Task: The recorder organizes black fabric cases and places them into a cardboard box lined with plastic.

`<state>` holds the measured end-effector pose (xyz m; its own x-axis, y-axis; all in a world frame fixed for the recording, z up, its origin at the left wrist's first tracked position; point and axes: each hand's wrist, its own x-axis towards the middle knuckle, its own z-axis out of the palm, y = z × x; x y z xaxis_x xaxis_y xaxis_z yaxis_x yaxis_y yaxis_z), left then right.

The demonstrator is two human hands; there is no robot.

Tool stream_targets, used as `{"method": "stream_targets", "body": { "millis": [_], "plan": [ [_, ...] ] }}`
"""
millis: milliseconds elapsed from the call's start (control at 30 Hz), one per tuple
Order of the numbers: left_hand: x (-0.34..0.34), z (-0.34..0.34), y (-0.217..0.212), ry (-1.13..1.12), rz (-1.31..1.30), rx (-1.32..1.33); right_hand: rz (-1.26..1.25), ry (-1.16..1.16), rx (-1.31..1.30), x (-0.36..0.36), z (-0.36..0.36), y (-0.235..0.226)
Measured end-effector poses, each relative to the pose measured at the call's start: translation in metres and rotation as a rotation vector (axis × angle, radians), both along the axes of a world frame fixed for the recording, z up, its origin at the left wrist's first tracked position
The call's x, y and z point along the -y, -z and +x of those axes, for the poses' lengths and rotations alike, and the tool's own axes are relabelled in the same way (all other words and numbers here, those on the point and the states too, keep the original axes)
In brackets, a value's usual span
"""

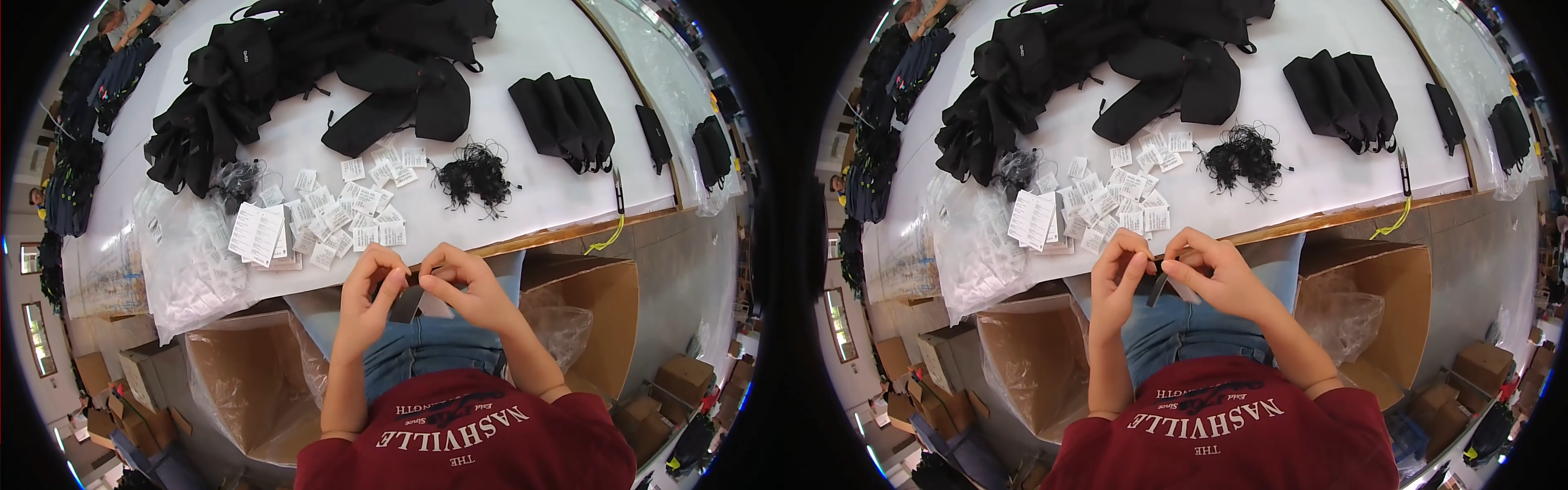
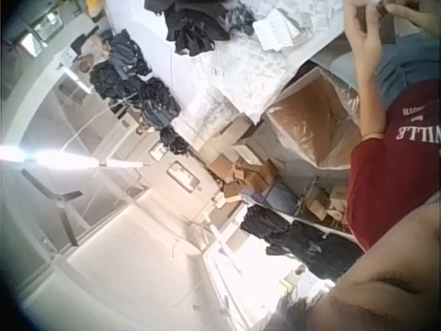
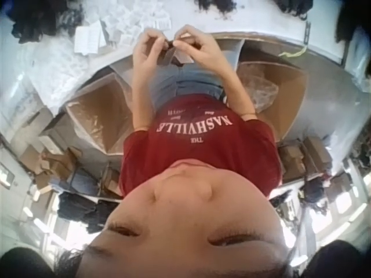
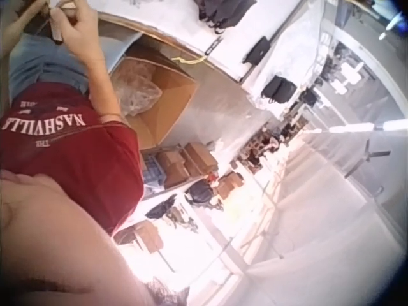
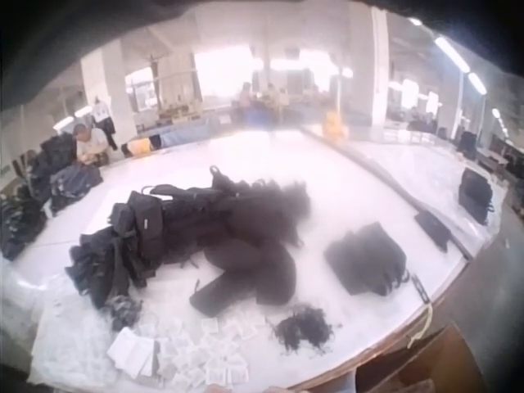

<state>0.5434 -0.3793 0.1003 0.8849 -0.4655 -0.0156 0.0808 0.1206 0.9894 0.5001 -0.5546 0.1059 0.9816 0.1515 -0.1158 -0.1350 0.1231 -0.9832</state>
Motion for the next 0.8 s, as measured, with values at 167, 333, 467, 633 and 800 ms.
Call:
{"method": "stream_targets", "body": {
  "millis": [167, 333, 467, 633, 800],
  "plan": [
    [0.029, 0.049, 0.009, 0.154, 0.094, 0.168, -0.015, 0.050, -0.097, 0.010, 0.000, 0.011],
    [0.108, 0.143, 0.023, 0.201, 0.002, 0.201, -0.006, 0.106, -0.075, 0.024, -0.006, 0.014],
    [0.167, 0.221, 0.030, -0.351, 0.596, 1.075, 0.086, 0.113, -0.115, 0.026, -0.025, 0.008],
    [0.154, 0.246, 0.061, -0.250, 0.987, 1.097, 0.088, 0.130, -0.146, 0.033, -0.043, 0.012],
    [0.107, 0.171, 0.035, -0.074, 0.466, 0.841, 0.139, 0.226, -0.180, 0.041, -0.038, 0.022]
  ]
}}
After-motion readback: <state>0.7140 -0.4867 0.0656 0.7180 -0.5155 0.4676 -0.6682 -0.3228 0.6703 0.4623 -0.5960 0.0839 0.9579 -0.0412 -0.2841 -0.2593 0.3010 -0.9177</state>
